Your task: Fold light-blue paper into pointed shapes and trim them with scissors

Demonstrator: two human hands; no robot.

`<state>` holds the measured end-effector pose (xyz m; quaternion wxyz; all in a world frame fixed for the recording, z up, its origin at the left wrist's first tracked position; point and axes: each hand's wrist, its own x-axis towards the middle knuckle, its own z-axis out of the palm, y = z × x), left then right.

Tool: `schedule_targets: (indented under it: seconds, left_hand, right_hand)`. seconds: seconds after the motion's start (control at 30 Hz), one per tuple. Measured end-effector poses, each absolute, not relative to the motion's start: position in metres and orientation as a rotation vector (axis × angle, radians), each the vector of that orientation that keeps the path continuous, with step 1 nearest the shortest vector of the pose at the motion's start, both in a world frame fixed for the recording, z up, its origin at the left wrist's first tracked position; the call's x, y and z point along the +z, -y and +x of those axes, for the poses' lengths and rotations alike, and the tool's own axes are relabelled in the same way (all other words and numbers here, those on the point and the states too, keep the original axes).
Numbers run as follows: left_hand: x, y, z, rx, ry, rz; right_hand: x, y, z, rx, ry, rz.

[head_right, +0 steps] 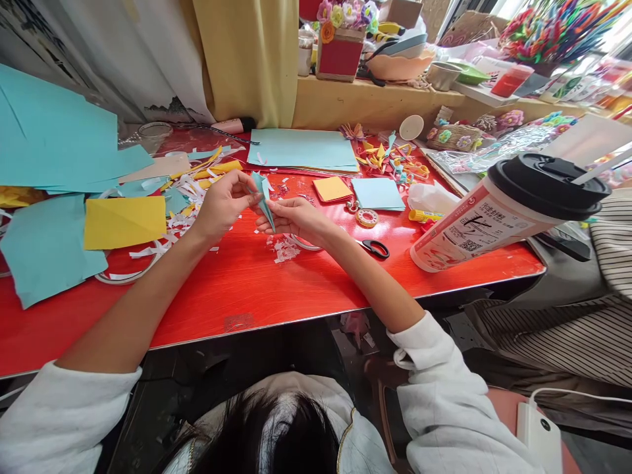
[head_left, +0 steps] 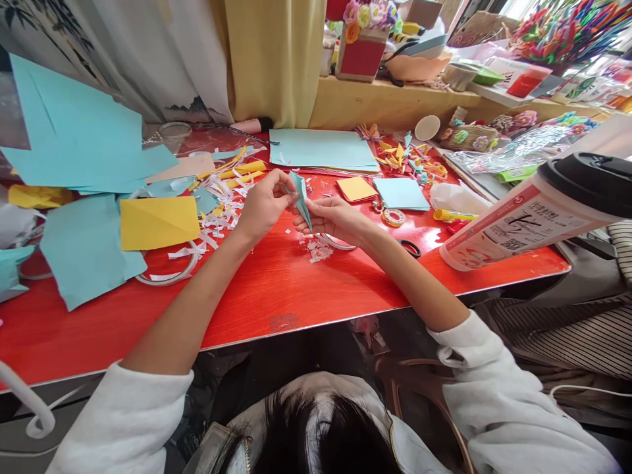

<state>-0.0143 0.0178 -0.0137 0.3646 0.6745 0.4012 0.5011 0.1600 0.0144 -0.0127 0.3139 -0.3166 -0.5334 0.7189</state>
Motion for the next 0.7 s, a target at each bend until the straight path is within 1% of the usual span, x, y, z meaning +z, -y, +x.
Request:
schedule_targets:
  seconds: [0.27,0.7]
  left_hand:
    - [-0.0189,-0.0203,-0.0112,1.343,-1.003,1.698]
    - [-0.0210,-0.0220,-0.0119,1.338,-1.060,1.633]
  right_hand:
    - [-0.0178,-0.0164,0.1605,1.861,1.414,-0.812]
    - [-0.0169,-0.0123,0.1553,1.686,1.449,-0.877]
